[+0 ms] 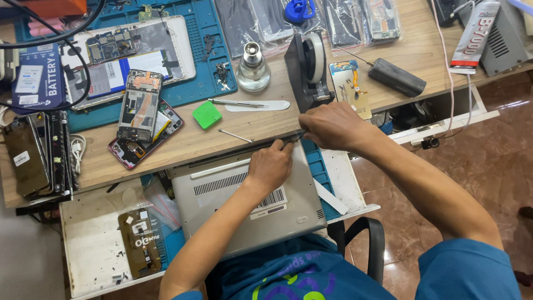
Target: The person uses a screwdriver to remove screws from the back panel of a silver laptop. They place the removed screws into a drawer and continue unscrewing the device.
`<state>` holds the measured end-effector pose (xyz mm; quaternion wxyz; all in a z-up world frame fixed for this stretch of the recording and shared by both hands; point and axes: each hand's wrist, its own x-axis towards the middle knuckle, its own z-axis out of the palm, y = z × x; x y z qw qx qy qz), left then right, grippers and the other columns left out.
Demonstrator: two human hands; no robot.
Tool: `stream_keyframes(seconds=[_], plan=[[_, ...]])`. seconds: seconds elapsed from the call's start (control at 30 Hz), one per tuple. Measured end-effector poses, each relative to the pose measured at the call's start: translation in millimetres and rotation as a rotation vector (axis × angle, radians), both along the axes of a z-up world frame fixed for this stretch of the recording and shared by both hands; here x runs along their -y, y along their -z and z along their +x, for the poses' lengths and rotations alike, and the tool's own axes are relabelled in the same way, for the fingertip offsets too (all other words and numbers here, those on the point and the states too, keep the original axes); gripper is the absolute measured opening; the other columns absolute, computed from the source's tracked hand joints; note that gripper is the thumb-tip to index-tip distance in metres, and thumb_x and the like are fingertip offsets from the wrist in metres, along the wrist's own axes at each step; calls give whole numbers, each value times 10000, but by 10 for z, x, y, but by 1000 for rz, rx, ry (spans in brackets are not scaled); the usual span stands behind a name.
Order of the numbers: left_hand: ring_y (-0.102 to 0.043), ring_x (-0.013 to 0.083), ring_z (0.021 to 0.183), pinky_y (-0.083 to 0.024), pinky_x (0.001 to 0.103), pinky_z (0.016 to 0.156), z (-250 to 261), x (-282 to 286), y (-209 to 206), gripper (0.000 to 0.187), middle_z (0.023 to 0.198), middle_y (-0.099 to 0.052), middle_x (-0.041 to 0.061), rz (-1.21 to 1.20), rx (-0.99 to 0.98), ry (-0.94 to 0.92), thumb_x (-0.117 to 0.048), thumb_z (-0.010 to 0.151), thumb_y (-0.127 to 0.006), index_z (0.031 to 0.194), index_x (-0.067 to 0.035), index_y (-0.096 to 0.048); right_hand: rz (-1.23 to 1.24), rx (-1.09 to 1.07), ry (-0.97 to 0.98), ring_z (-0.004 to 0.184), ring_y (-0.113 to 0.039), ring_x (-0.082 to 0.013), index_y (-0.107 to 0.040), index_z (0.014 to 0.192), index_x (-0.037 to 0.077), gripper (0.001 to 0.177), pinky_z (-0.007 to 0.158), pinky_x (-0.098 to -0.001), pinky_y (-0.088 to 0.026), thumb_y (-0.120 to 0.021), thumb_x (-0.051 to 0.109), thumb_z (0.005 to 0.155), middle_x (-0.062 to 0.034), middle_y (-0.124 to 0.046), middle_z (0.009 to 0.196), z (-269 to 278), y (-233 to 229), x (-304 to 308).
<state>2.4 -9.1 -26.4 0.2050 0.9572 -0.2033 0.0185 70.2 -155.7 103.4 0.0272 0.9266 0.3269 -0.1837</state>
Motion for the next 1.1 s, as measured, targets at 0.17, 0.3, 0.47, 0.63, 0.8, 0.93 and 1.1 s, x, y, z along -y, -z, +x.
stream_keyframes(seconds=[0.17, 0.3, 0.47, 0.63, 0.8, 0.93, 1.1], plan=[[-647, 321, 569, -528, 429, 466, -5, 0, 20, 269, 803, -575, 65, -2, -10, -8, -152, 763, -519, 996, -167, -653, -4, 51, -4, 434, -534, -143, -604, 764, 117, 165, 476, -282, -442, -569, 243, 863, 20, -527, 494, 32, 104, 68], [-644, 309, 546, -525, 414, 448, -6, -6, -63, 260, 779, -579, 71, -5, 0, 2, -127, 760, -521, 979, -148, -661, -17, 49, 34, 478, -573, -169, -634, 797, 103, 145, 507, -303, -464, -588, 229, 851, -5, -569, 531, -1, 66, 59], [-640, 304, 534, -519, 408, 433, 22, -11, -110, 257, 758, -572, 61, -9, -2, -1, -123, 758, -524, 977, -145, -655, 52, 29, 51, 502, -586, -197, -648, 812, 107, 135, 504, -324, -460, -600, 232, 836, -18, -578, 551, -51, 47, 94], [-638, 316, 541, -527, 434, 451, 8, -11, -125, 313, 758, -551, 64, -12, 2, -14, -128, 750, -517, 1047, -159, -611, 201, 50, 140, 547, -616, -244, -672, 814, 87, 107, 519, -341, -463, -619, 180, 825, -63, -615, 583, -234, 4, 260], [-648, 380, 607, -522, 476, 477, 43, -9, -187, 328, 812, -569, 112, 41, -66, 79, -124, 798, -474, 1095, -179, -601, 675, 248, 256, 542, -609, -261, -691, 874, 100, 109, 501, -329, -457, -700, 119, 767, -97, -628, 602, -449, 188, 532], [-650, 362, 588, -519, 459, 458, 26, 1, -180, 321, 808, -576, 125, 44, -45, 63, -98, 801, -482, 1082, -156, -626, 845, 226, 308, 579, -624, -254, -697, 891, 96, 135, 509, -301, -465, -710, 106, 757, -89, -648, 651, -611, 308, 568], [-634, 321, 557, -499, 440, 419, -82, -1, 125, 280, 801, -541, 94, -39, 46, 35, -97, 781, -496, 1037, -105, -611, 1140, 227, 386, 519, -616, -191, -701, 873, 22, 135, 463, -252, -466, -733, 19, 742, -107, -667, 702, -727, 411, 372]])
